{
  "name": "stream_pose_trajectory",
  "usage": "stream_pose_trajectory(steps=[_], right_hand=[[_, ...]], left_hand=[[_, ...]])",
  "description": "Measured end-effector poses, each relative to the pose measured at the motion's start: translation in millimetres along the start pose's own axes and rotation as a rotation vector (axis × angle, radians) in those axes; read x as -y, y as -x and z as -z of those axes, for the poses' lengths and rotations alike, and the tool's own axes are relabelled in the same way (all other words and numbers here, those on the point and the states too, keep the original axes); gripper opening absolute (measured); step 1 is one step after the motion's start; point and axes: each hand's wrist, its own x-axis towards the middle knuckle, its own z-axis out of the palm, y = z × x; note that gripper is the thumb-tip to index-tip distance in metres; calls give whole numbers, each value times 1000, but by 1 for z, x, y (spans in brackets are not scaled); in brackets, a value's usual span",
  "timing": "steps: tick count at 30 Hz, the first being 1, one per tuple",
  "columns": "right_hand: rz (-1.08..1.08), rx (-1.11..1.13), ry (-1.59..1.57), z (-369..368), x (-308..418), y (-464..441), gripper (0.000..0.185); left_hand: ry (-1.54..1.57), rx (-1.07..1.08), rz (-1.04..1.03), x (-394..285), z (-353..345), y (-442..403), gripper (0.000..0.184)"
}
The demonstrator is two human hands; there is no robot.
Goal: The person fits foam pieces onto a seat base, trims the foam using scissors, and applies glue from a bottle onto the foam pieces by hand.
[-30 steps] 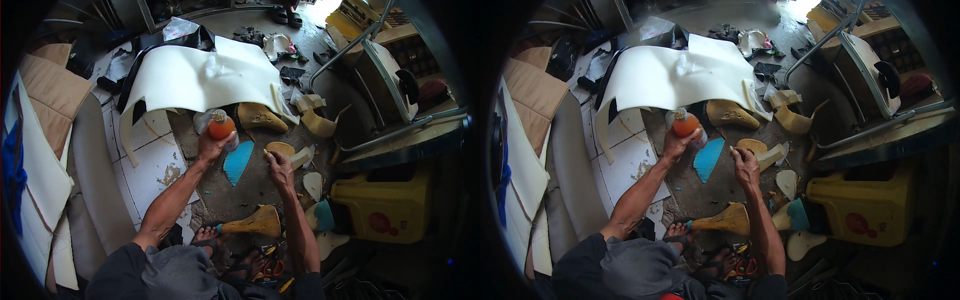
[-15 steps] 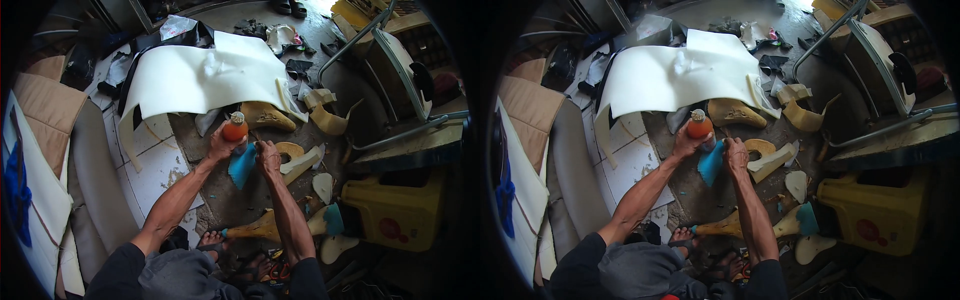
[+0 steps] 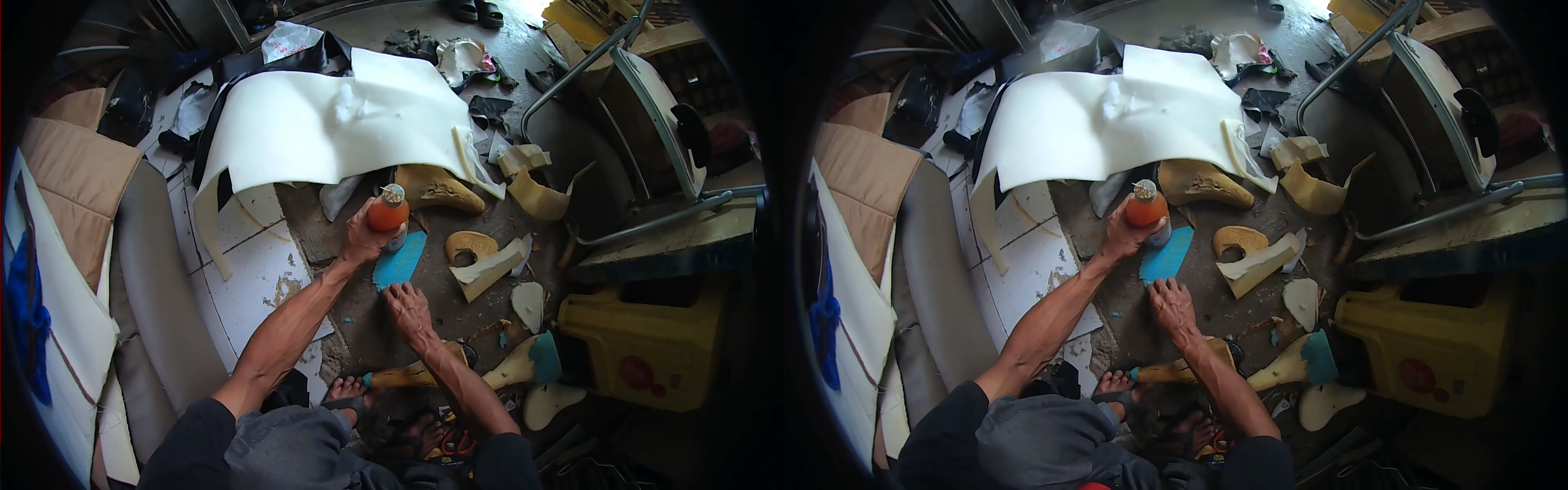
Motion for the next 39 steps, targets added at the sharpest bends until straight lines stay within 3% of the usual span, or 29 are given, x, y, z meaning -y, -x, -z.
stream_pose_trajectory(steps=[3, 5, 8, 14, 17, 21, 24, 27, 34, 36, 39], right_hand=[[-43, 28, -105, -3, -13, 0, 23], [-171, -119, -195, 18, -22, -19, 22], [-254, -170, -119, 28, -34, -39, 23], [-96, -40, -97, 4, -14, 4, 24], [-87, 153, -156, 14, -19, 10, 22], [-364, -330, -436, 98, -14, -45, 18], [-345, -452, -484, 148, -11, -94, 20], [-140, -555, -355, 165, -9, -121, 21], [13, -388, -21, 179, 12, -125, 25], [36, -419, 29, 178, 20, -115, 16], [35, -344, -224, 166, 10, -91, 16]], left_hand=[[-107, -17, -13, 3, 2, -4, 47], [-61, -21, -93, 8, 1, 1, 55], [-27, -7, -98, 5, 1, 2, 55], [-53, 2, -46, -2, 3, 2, 49], [-100, -9, -51, -1, 2, 2, 50], [-33, -21, -63, 17, -3, 5, 50], [-26, -23, -83, 14, -5, 2, 55], [-86, -31, -82, 7, -3, 4, 52], [-51, -19, -42, 10, -4, 6, 53], [-29, -8, -64, 15, -3, 3, 53], [-27, 2, -95, 23, 0, -8, 53]])
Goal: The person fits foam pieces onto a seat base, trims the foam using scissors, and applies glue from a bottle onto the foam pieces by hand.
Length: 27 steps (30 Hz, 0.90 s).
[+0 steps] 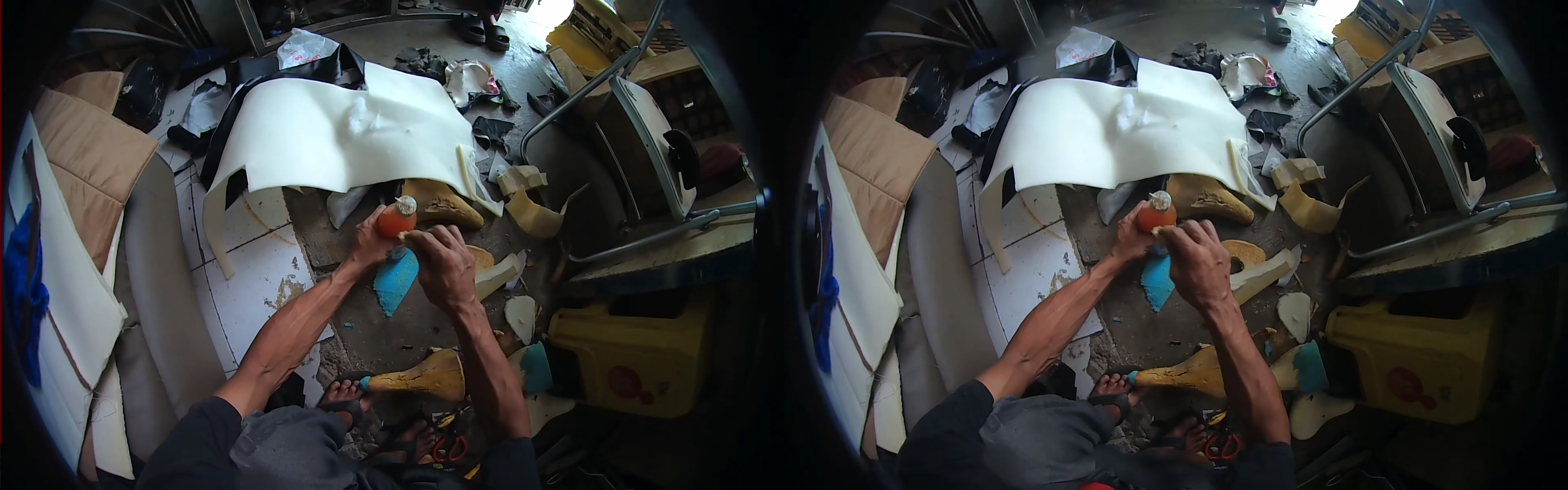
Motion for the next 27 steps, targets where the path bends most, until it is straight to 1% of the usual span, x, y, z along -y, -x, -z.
stream_pose_trajectory(steps=[1, 2, 3, 4, 5, 7, 10, 11, 12, 14, 15, 17, 18, 20, 21, 22, 24, 25, 27], right_hand=[[-104, -43, -55, -10, -14, 13, 20], [-106, -34, -54, -24, -32, 31, 20], [-274, -1, -27, -40, -53, 48, 19], [-444, 28, 1, -54, -70, 60, 19], [-451, 29, 3, -65, -83, 69, 19], [-520, 116, 15, -84, -99, 82, 22], [-499, 134, 42, -99, -106, 91, 25], [-534, 214, 80, -100, -105, 93, 27], [-532, 210, 82, -106, -108, 103, 27], [-360, 127, 111, -125, -116, 139, 27], [-354, 124, 109, -125, -107, 149, 27], [-249, 150, -45, -118, -86, 159, 18], [-248, 155, -44, -110, -78, 152, 18], [-422, 191, -4, -94, -62, 127, 19], [-453, 122, 12, -93, -65, 113, 21], [-451, 114, 11, -95, -72, 96, 21], [-562, 32, 20, -98, -82, 73, 17], [-560, 26, 19, -106, -91, 73, 17], [-461, 160, 133, -122, -101, 73, 18]], left_hand=[[44, -14, 35, -3, -2, -1, 51], [91, -27, 69, -9, -3, 0, 48], [-26, -34, 84, -18, -1, 1, 49], [-22, -32, 84, -15, -2, 1, 49], [-40, -34, 70, -11, -3, 3, 49], [-57, -32, 57, -12, -3, 4, 50], [-3, -15, 77, -16, -1, 7, 50], [0, -18, 67, -18, -1, 6, 50], [3, -24, 56, -17, -1, 5, 50], [1, -21, 49, -17, -1, 5, 49], [-2, -14, 43, -16, 0, 4, 49], [-6, -25, 47, -13, 0, 4, 49], [-4, -32, 59, -11, -1, 6, 48], [-8, -26, 51, -14, 0, 8, 48], [-16, -22, 29, -16, 0, 8, 47], [-20, -21, 21, -14, 0, 6, 47], [-27, -36, 10, -12, -1, 7, 48], [-29, -35, 4, -13, -1, 6, 48], [13, -9, 74, -14, 0, 6, 49]])
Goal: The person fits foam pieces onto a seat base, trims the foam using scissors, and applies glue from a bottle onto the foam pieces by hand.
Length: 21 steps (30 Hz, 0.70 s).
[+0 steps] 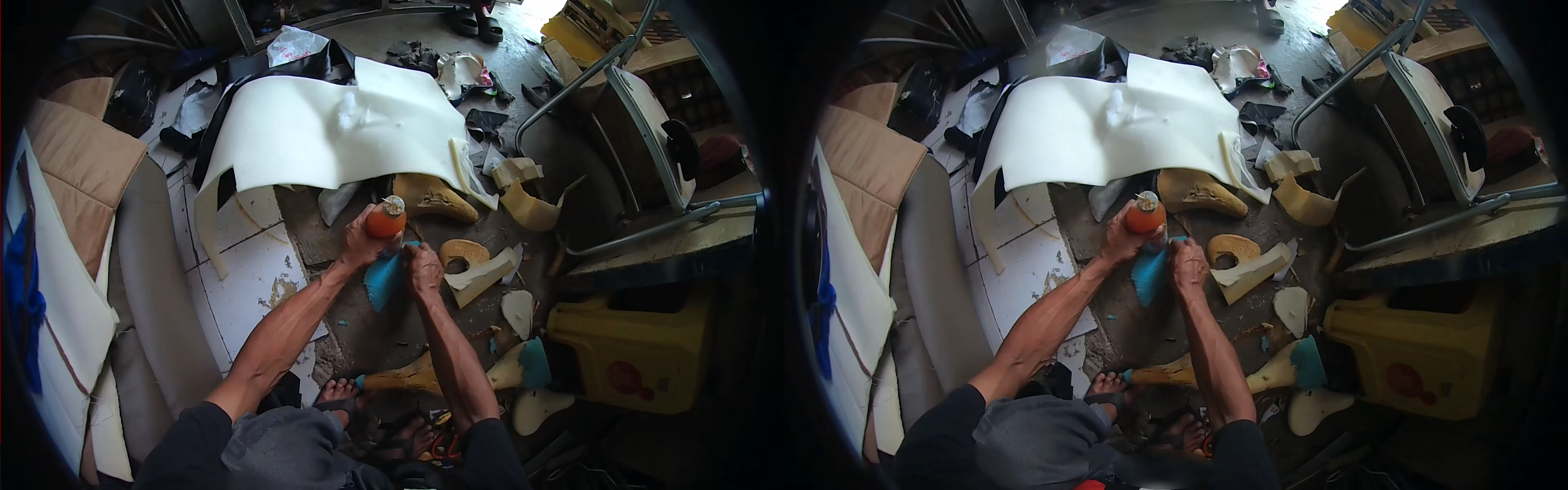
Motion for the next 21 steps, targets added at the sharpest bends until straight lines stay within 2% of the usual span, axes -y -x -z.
stream_pose_trajectory(steps=[4, 6, 7, 9, 10, 14, 16, 21], right_hand=[[72, -50, -5, -18, 29, 43, 19], [289, -49, -3, -22, 31, 59, 23], [290, -48, 0, -18, 30, 65, 23], [334, 254, 4, -11, 31, 76, 29], [287, 415, 14, -15, 31, 83, 31], [155, 264, -135, 25, 35, 85, 24], [101, 229, -66, 57, 37, 68, 20], [45, 149, -5, 80, 27, 53, 19]], left_hand=[[-11, -21, 37, 2, -1, 0, 50], [-35, -21, -30, 1, -2, -2, 50], [-32, -22, -30, -1, -2, 0, 50], [-31, -9, -61, -6, -1, 2, 48], [-31, -4, -69, -7, -1, 4, 48], [-46, 20, -62, 2, -2, 9, 51], [-34, 43, -59, 5, -4, 16, 51], [104, -136, -23, -10, 2, 11, 47]])
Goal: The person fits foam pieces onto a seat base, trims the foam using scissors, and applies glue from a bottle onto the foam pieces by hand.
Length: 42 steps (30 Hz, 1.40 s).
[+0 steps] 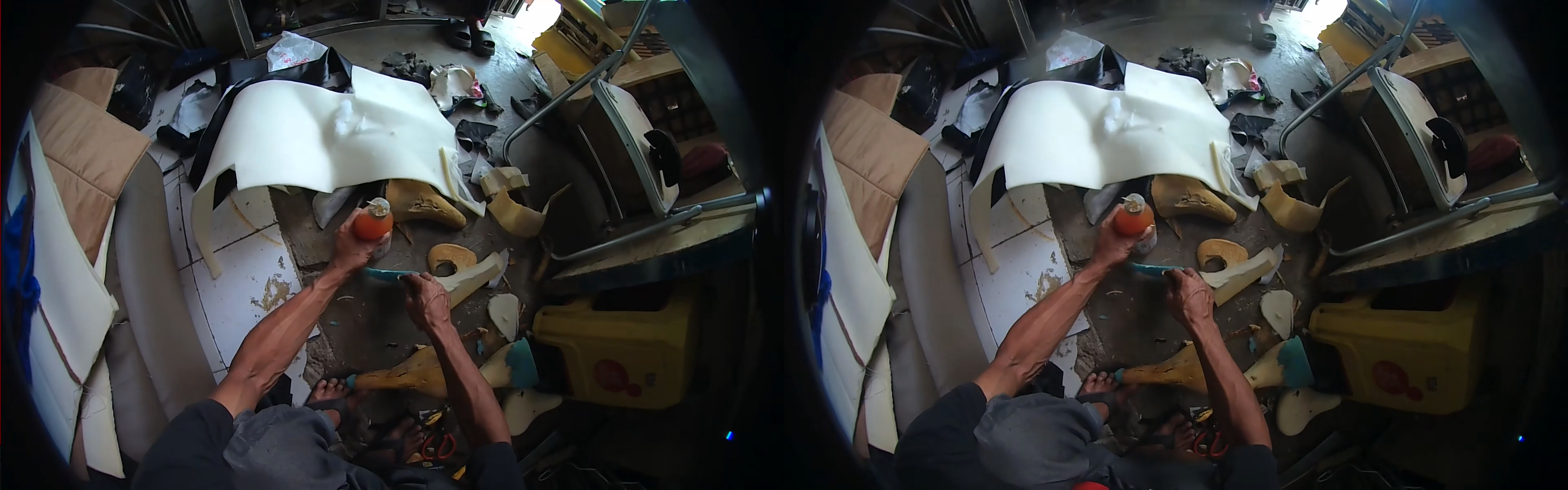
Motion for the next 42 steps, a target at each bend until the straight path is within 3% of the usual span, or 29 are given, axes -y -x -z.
stream_pose_trajectory(steps=[3, 11, 13, 14, 17, 24, 28, 32, 34, 35, 37, 39, 42], right_hand=[[-85, 23, 32, -16, -10, 2, 21], [-217, -183, -176, -18, -23, -23, 25], [-186, -240, -211, -6, -17, -26, 27], [-182, -240, -214, 0, -15, -28, 27], [-224, -240, -708, 40, 23, -28, 28], [139, -368, -415, 94, 73, -11, 18], [186, -416, -329, 87, 77, -8, 15], [162, -395, -336, 80, 76, 2, 16], [-193, -105, -883, 70, 63, 5, 17], [-312, -144, -980, 57, 42, 4, 26], [-394, -213, -814, 35, 2, 3, 31], [-523, -288, -594, 13, -23, 4, 42], [-569, -246, -512, -19, -45, 4, 40]], left_hand=[[-29, -42, 13, -18, 10, 10, 46], [-85, -144, -18, -52, 16, 25, 40], [-128, -57, -279, -58, 21, 23, 34], [-132, -61, -281, -56, 21, 23, 34], [-310, -21, -374, -51, 15, 29, 29], [-371, -55, -343, -45, 5, 33, 21], [-404, -44, -344, -45, 3, 32, 22], [-449, -77, -192, -39, -6, 25, 26], [-446, -109, -130, -43, -10, 16, 29], [-332, -89, -117, -47, -12, 11, 38], [-208, -36, -73, -59, -15, 4, 56], [-187, 33, -67, -53, -22, 2, 54], [-142, 107, -34, -40, -37, 8, 52]])
